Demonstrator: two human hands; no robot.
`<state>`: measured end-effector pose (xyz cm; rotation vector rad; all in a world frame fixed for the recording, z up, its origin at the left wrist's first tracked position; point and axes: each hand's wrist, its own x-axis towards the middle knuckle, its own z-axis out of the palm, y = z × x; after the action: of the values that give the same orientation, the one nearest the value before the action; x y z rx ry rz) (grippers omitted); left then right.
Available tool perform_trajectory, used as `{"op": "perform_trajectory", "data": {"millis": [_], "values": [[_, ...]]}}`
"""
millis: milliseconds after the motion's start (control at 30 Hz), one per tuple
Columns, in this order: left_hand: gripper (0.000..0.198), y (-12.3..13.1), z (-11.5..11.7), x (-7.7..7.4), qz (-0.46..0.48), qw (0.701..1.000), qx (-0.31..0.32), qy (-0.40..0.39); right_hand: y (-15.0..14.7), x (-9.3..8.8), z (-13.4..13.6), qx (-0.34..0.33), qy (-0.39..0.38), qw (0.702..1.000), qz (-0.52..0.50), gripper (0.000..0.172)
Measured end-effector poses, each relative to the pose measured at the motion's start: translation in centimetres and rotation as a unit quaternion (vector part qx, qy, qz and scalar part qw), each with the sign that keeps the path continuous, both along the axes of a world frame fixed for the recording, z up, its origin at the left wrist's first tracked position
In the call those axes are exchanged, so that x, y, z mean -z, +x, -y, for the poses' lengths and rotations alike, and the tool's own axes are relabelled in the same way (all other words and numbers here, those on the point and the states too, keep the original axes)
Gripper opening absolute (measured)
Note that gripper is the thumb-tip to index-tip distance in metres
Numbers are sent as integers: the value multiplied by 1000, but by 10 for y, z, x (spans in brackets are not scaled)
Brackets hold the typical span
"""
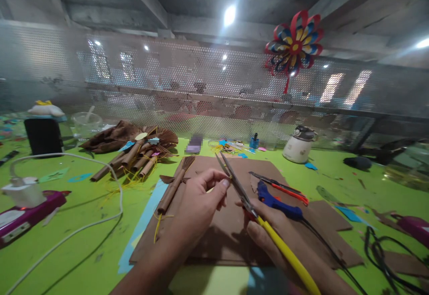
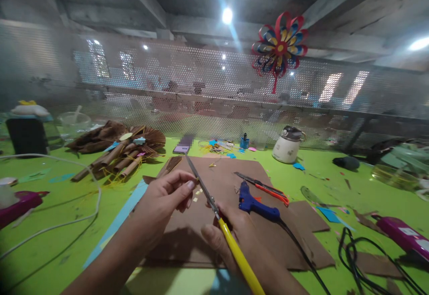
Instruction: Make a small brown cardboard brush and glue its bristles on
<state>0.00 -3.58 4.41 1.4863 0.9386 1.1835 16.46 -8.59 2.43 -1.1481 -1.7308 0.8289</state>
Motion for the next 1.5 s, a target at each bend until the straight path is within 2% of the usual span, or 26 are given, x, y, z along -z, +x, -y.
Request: {"op": "perform_trajectory", "data": {"millis": [167,367,467,700,833,967,1100,1200,1500], "values": [[15,0,-1,0,-2,1000,-2,2,1,5,-2,7,5,1000,3,38],[14,-1,-5,2,20,999,12,-25,1,28,-18,74,-9,997,-20,46],[12,-1,-6,3,38,998,35,-48,5,34,-25,75,-12,996,-34,46],[26,5,-1,1,71,994,62,-52,7,26,-24,54,-19,997,-59,40],[16,6,0,0,67,994,67,-58,3,21,-20,42,-44,990,-131,41],[17,2,-3,3,56,992,83,-78,4,16,-15,53,-90,970,-219,44],[17,3,-6,7,28,994,67,-85,6,18,-15,89,-47,966,-239,45],[18,7,-6,10,13,994,53,-90,7,19,-17,86,-17,968,-237,46],[18,15,4,5,-34,991,97,-81,6,21,-19,58,14,964,-261,45]]}}
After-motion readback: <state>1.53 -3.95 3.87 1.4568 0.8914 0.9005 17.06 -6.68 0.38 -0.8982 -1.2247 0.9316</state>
